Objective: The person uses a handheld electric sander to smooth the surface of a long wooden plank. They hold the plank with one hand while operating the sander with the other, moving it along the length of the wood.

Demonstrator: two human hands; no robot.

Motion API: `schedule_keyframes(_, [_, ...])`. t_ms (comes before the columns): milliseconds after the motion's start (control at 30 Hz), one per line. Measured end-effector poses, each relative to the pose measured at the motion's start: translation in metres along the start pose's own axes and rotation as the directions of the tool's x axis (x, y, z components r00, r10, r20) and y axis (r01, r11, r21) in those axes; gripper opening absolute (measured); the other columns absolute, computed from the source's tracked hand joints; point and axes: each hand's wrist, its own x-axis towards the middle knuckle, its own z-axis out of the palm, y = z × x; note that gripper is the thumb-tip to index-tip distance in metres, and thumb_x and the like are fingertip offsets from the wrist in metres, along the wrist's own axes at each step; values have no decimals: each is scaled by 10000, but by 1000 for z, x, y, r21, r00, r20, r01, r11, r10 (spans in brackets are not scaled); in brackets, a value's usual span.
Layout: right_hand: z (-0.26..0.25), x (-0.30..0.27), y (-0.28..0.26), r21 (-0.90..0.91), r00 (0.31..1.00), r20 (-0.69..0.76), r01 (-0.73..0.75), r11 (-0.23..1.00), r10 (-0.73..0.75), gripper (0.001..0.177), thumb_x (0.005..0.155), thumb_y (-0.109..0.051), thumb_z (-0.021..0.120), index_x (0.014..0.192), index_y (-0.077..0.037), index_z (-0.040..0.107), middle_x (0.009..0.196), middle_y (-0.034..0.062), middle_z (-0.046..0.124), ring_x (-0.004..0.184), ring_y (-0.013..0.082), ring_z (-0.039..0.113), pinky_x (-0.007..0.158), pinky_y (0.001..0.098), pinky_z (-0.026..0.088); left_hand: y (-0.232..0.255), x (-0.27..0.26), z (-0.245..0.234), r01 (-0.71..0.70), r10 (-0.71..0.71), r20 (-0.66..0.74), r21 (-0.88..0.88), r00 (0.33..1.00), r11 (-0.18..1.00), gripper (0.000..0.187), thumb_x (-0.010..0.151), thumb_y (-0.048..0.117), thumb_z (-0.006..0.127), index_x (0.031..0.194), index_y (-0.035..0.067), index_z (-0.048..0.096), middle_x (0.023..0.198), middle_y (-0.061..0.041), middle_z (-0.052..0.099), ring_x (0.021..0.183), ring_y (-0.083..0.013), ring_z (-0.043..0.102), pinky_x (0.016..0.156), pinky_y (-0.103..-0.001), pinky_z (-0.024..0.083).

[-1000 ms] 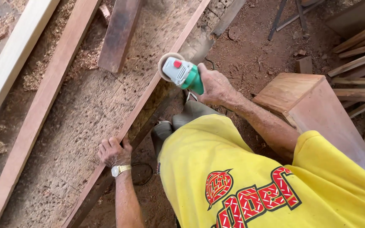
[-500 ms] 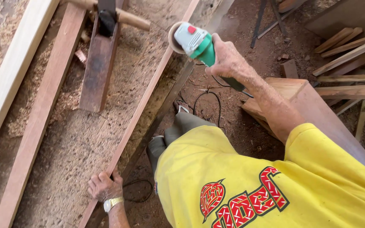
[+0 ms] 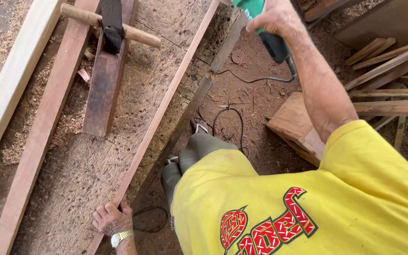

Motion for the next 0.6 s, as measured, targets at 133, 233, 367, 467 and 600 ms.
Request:
schedule_keyframes(133, [-7, 0, -10, -135, 958, 131, -239, 962, 256, 481, 754, -306, 845, 1058, 39, 704, 951, 200, 720, 790, 268, 692, 691, 401, 583, 0, -2, 5, 24, -24, 22, -22, 999, 999, 513, 1072, 605, 637, 926, 132, 499, 942, -80, 527, 909, -308, 584, 744, -477, 434])
schedule_keyframes(233, [10, -8, 1, 9, 959, 119, -261, 965, 258, 703, 625, -220, 858, 1244, 2, 608, 957, 151, 688, 766, 232, 698, 670, 378, 608, -3, -1, 12, -7, 7, -22, 2, 1000, 1000, 510, 1043, 593, 661, 921, 126, 497, 969, -93, 545, 909, -305, 584, 740, -478, 431])
schedule_keyframes(367, [29, -34, -33, -131, 983, -35, 173, 976, -179, 692, 681, -205, 955, 1220, 78, 626, 1013, 214, 696, 875, 299, 694, 735, 404, 609, -2, -1, 10, 18, -18, 20, 5, 1000, 1000, 478, 1019, 550, 692, 917, 122, 506, 941, -83, 543, 887, -299, 583, 704, -460, 419])
schedule_keyframes(467, [42, -56, -58, -67, 988, 117, -96, 993, 103, 656, 712, -206, 896, 1245, 44, 606, 1078, 199, 706, 905, 273, 722, 794, 376, 633, -2, -2, 2, 15, -15, 6, -1, 1000, 1000, 441, 1023, 522, 682, 932, 124, 514, 961, -83, 553, 901, -303, 583, 724, -460, 427])
schedule_keyframes(600, [59, -87, -76, 36, 990, 129, -52, 998, 47, 873, 669, -143, 899, 1382, 49, 432, 1193, 230, 669, 979, 312, 718, 822, 382, 637, 1, 4, 8, -5, -1, -85, -61, 996, 998, 475, 1040, 554, 654, 889, 124, 522, 921, -95, 567, 856, -296, 587, 702, -457, 439])
